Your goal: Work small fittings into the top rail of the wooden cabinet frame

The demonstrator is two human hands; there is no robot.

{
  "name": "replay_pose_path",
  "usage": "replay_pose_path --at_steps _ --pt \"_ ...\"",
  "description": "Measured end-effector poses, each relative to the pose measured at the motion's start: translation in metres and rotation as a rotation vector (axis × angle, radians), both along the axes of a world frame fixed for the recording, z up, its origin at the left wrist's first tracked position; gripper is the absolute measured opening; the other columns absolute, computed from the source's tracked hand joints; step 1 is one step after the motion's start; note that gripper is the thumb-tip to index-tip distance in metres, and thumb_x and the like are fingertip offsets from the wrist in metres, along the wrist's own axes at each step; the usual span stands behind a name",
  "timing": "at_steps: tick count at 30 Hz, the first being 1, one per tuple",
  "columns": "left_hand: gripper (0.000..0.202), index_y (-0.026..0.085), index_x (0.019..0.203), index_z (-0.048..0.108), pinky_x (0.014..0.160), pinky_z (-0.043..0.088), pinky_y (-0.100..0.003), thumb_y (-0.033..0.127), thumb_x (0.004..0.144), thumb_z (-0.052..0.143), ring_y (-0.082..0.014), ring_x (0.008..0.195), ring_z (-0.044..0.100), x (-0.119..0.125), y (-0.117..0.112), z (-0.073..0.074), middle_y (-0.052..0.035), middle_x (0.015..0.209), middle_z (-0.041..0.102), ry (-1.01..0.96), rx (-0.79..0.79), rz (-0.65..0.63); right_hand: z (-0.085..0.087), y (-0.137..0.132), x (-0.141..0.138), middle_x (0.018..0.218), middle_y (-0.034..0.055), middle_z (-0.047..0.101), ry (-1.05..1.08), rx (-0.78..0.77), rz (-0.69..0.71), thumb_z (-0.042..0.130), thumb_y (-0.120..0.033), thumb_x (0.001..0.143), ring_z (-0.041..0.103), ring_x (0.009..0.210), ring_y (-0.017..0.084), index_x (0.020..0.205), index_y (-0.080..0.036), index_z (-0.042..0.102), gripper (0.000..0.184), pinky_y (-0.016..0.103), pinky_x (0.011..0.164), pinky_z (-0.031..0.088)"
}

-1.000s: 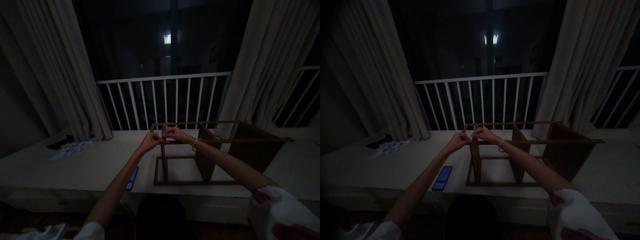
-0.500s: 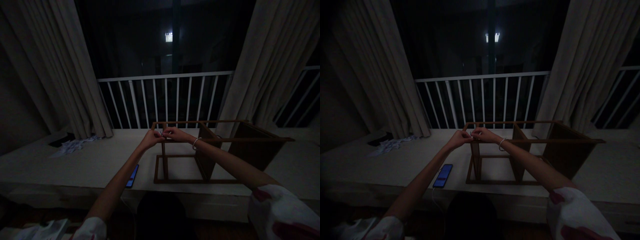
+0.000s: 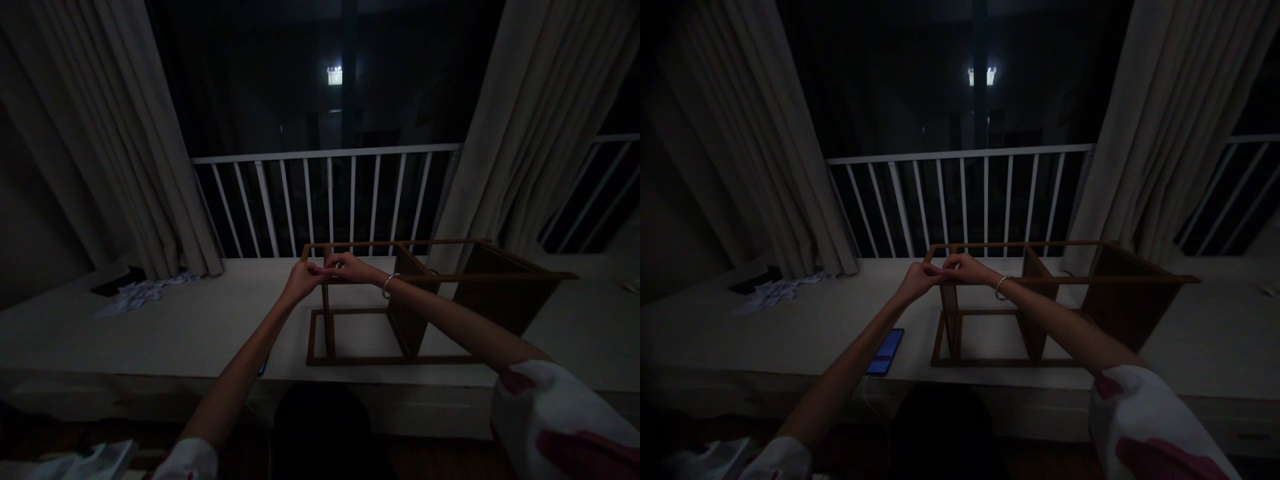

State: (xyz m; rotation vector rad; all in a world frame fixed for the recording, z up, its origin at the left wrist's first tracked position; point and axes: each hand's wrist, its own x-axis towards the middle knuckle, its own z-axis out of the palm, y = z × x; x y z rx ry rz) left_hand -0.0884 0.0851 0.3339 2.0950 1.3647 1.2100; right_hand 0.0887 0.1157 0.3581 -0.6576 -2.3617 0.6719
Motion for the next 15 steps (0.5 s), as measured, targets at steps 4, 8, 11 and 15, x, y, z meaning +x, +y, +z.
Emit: replay_pose_path --at_steps 4,8,11,15 --pt "0.034 0.01 0.071 0.067 0.053 0.039 -0.021 0.042 0.062 0.061 -0.0128 0.059 0.055 0.0007 -0.0014 -0.0021 -0.0049 0.063 0.064 -0.011 0.029 0.026 -0.0004 0.0004 -0.0004 0.083 0.0047 0.06 -0.011 -0.002 0.004 0.051 -0.044 0.073 0.053 0.074 0.011 0.084 -0.011 0.061 0.036 0.022 0.064 0.04" --pt "0.036 0.01 0.074 0.066 0.05 0.036 -0.02 0.043 0.062 0.06 -0.0116 0.058 0.054 0.0008 0.0014 -0.0059 -0.0037 0.062 0.062 0.004 0.021 0.071 -0.0001 -0.0002 -0.0009 0.081 0.0041 0.06 -0.019 0.007 -0.003 0.05 -0.045 0.073 0.053 0.073 0.011 0.083 -0.011 0.061 0.037 0.021 0.064 0.04" --pt "0.035 0.011 0.075 0.066 0.047 0.033 -0.019 0.043 0.063 0.059 -0.0099 0.053 0.05 0.0003 0.0014 -0.0054 -0.0016 0.057 0.059 0.06 0.026 0.09 0.0 -0.0005 -0.0009 0.081 0.0039 0.059 -0.025 0.009 0.004 0.049 -0.045 0.074 0.052 0.071 0.01 0.084 -0.011 0.06 0.038 0.021 0.062 0.039" --pt "0.03 0.012 0.077 0.067 0.05 0.034 -0.019 0.038 0.064 0.059 -0.0094 0.054 0.049 -0.0011 -0.0044 -0.0001 -0.0004 0.058 0.058 0.091 0.047 0.037 -0.0003 -0.0004 0.0001 0.081 0.0039 0.058 -0.022 0.03 0.021 0.05 -0.043 0.074 0.052 0.072 0.01 0.082 -0.011 0.06 0.035 0.02 0.062 0.039"
